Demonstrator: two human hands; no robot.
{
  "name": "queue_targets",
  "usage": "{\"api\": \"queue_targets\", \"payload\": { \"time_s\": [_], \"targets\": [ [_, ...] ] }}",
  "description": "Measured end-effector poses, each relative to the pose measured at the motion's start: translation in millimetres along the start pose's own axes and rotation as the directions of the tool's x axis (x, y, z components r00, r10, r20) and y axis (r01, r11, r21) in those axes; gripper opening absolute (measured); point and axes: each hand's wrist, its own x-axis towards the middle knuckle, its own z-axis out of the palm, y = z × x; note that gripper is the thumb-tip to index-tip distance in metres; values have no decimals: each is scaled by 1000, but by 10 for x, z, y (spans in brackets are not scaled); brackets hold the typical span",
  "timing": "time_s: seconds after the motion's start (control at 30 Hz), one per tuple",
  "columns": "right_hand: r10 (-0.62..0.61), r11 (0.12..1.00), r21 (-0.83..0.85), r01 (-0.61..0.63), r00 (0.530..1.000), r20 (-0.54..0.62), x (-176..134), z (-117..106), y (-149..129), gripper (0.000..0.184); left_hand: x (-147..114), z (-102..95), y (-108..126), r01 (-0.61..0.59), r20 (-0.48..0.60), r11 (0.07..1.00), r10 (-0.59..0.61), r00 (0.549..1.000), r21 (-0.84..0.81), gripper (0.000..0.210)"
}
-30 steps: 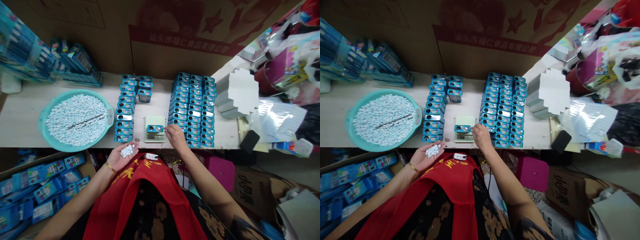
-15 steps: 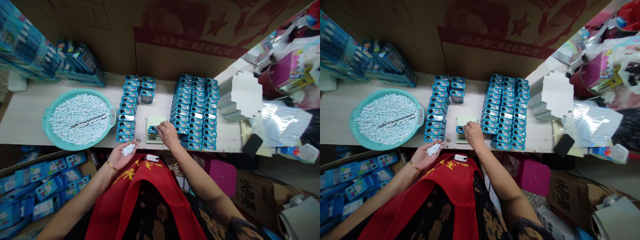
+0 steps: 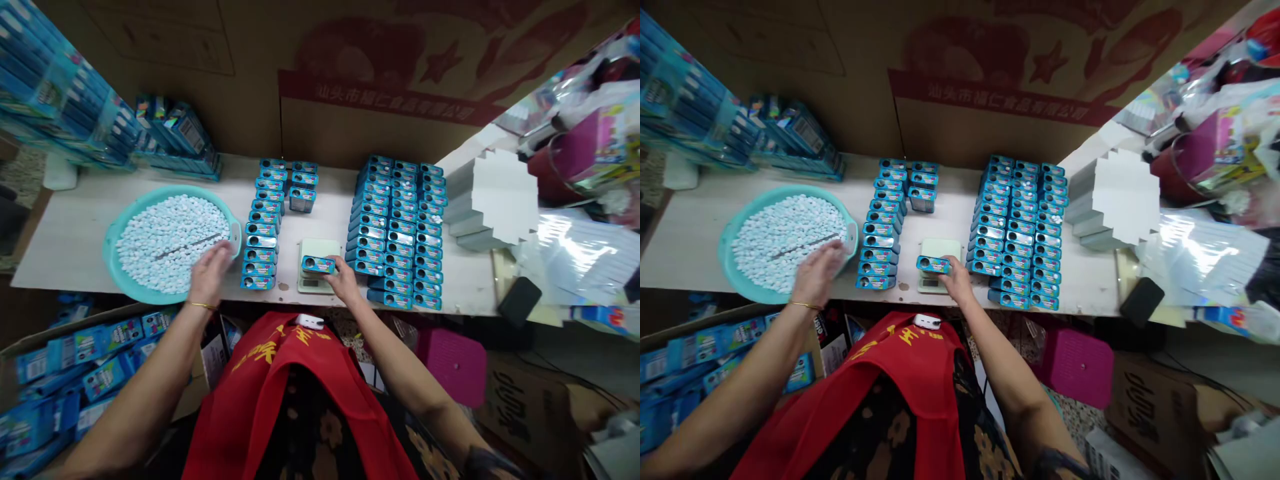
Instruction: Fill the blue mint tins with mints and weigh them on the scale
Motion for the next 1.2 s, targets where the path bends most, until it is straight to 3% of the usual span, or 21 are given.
{"api": "queue_targets", "payload": {
  "time_s": [0.03,0.07,0.1,0.17,0.23,0.33,0.43,0.5,0.57,0.67,0.77,0.87,0.93,1.1,1.2],
  "targets": [
    [-75,997,-36,75,997,0,13,-39,-95,31,-99,168,-66,149,172,980,-126,977,-131,27],
    [-157,982,-103,158,987,16,25,-92,-213,33,-176,336,-137,321,290,922,-253,923,-218,25],
    [-240,951,-190,245,970,49,37,-150,-348,36,-227,493,-209,479,383,838,-365,849,-263,26],
    [-371,836,-366,408,913,171,58,-247,-639,40,-255,748,-343,646,503,690,-453,737,-326,31],
    [-453,694,-467,547,837,307,77,-281,-901,38,-226,910,-438,707,552,607,-471,688,-363,35],
    [-509,520,-507,688,726,462,94,-228,-1149,34,-181,1018,-478,738,591,572,-473,653,-357,40],
    [-521,450,-497,742,670,528,103,-179,-1232,32,-176,1059,-444,751,598,578,-493,632,-318,46],
    [-522,450,-484,751,660,540,108,-194,-1235,31,-171,1081,-433,771,595,578,-530,604,-268,47],
    [-501,474,-503,723,691,521,113,-244,-1209,32,-154,1101,-453,773,588,579,-540,602,-260,42],
    [-444,559,-561,611,791,420,112,-343,-1096,35,-108,1117,-520,731,556,592,-500,664,-341,27],
    [-374,707,-534,462,887,273,89,-417,-887,40,-68,1095,-578,700,522,598,-483,703,-390,19],
    [-277,857,-424,293,956,100,46,-445,-708,45,-59,1055,-598,697,522,600,-479,706,-393,17],
    [-261,876,-401,268,962,75,7,-438,-696,46,-70,1045,-592,701,523,609,-487,700,-371,16],
    [-325,759,-525,385,923,208,-64,-386,-928,43,-118,1100,-560,707,532,621,-493,689,-339,19],
    [-306,789,-501,355,935,180,-47,-384,-909,44,-134,1119,-556,700,514,616,-495,701,-361,17]
  ]
}}
